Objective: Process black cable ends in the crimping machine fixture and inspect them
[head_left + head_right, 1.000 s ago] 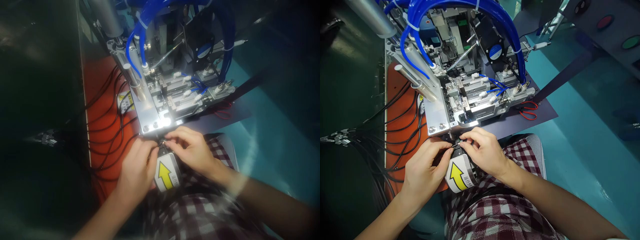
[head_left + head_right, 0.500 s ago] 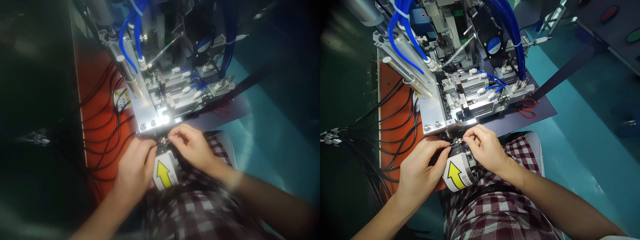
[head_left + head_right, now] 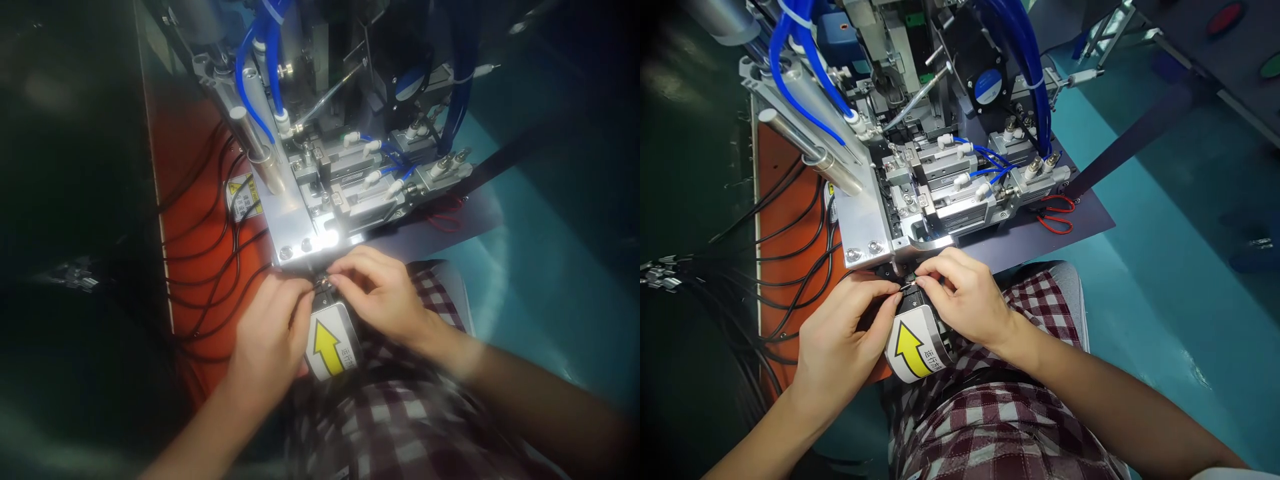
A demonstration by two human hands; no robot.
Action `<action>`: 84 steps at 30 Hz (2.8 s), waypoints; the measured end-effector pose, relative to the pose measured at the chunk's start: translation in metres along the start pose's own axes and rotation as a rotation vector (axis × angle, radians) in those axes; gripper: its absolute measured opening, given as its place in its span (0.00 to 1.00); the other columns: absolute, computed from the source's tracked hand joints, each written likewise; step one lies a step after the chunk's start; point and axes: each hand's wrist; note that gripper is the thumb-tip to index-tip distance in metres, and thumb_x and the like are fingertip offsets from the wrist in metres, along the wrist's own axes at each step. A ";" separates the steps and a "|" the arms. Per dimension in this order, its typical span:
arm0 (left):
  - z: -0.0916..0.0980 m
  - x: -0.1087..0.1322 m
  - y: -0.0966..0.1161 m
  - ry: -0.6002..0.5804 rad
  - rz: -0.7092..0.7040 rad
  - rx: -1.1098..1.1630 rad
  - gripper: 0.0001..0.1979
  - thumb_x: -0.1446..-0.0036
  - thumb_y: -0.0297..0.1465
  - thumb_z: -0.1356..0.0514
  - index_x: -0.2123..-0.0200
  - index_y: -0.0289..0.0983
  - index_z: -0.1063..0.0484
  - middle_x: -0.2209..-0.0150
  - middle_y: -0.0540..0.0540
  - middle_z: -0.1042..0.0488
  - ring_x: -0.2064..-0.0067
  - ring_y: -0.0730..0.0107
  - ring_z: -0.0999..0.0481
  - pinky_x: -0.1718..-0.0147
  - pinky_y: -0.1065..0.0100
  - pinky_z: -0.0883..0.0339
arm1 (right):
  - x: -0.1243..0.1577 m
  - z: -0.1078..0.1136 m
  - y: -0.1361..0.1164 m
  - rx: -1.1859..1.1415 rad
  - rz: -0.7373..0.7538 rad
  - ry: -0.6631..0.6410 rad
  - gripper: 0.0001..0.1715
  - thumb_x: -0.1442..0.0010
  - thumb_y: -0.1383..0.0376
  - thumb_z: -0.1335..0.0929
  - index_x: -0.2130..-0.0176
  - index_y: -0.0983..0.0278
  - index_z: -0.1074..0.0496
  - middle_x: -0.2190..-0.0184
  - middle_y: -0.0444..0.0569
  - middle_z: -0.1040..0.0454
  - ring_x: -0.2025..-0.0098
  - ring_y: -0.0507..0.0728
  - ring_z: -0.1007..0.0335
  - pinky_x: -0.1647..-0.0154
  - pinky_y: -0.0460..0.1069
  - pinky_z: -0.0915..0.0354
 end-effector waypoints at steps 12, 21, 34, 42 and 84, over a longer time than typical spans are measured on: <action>0.000 -0.001 0.000 -0.002 -0.014 0.022 0.07 0.42 0.22 0.43 0.61 0.37 0.29 0.65 0.48 0.27 0.63 0.71 0.27 0.62 0.71 0.33 | 0.001 -0.001 0.003 -0.053 -0.176 -0.117 0.06 0.38 0.70 0.37 0.68 0.64 0.32 0.71 0.45 0.30 0.70 0.52 0.34 0.68 0.47 0.38; 0.000 0.001 -0.001 0.000 -0.020 0.029 0.07 0.42 0.22 0.43 0.61 0.37 0.29 0.65 0.48 0.28 0.63 0.72 0.27 0.63 0.72 0.33 | 0.000 -0.002 0.000 -0.058 -0.162 -0.107 0.06 0.39 0.70 0.37 0.68 0.63 0.33 0.71 0.45 0.30 0.70 0.52 0.35 0.68 0.47 0.39; 0.001 0.001 -0.003 -0.004 -0.034 0.023 0.08 0.42 0.21 0.42 0.61 0.36 0.28 0.64 0.47 0.27 0.62 0.72 0.26 0.62 0.72 0.33 | 0.000 -0.002 0.000 -0.109 -0.233 -0.107 0.06 0.39 0.69 0.37 0.68 0.64 0.33 0.72 0.45 0.31 0.70 0.52 0.36 0.68 0.48 0.39; 0.002 -0.001 -0.001 -0.006 -0.050 0.028 0.08 0.42 0.19 0.43 0.61 0.35 0.28 0.64 0.48 0.27 0.62 0.74 0.27 0.62 0.74 0.34 | -0.003 -0.002 0.002 -0.356 -0.420 -0.179 0.06 0.39 0.67 0.36 0.68 0.65 0.32 0.70 0.45 0.31 0.68 0.52 0.35 0.66 0.47 0.37; 0.001 0.000 -0.003 -0.006 -0.072 0.009 0.10 0.42 0.19 0.42 0.59 0.36 0.28 0.65 0.50 0.28 0.63 0.77 0.27 0.62 0.76 0.34 | -0.010 0.000 -0.002 -0.387 -0.616 -0.237 0.06 0.42 0.65 0.35 0.70 0.65 0.33 0.75 0.42 0.34 0.76 0.49 0.41 0.75 0.45 0.45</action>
Point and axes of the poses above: each hand's wrist, its own x-axis away from the middle knuckle, its own z-axis out of the back of the hand, y = z × x
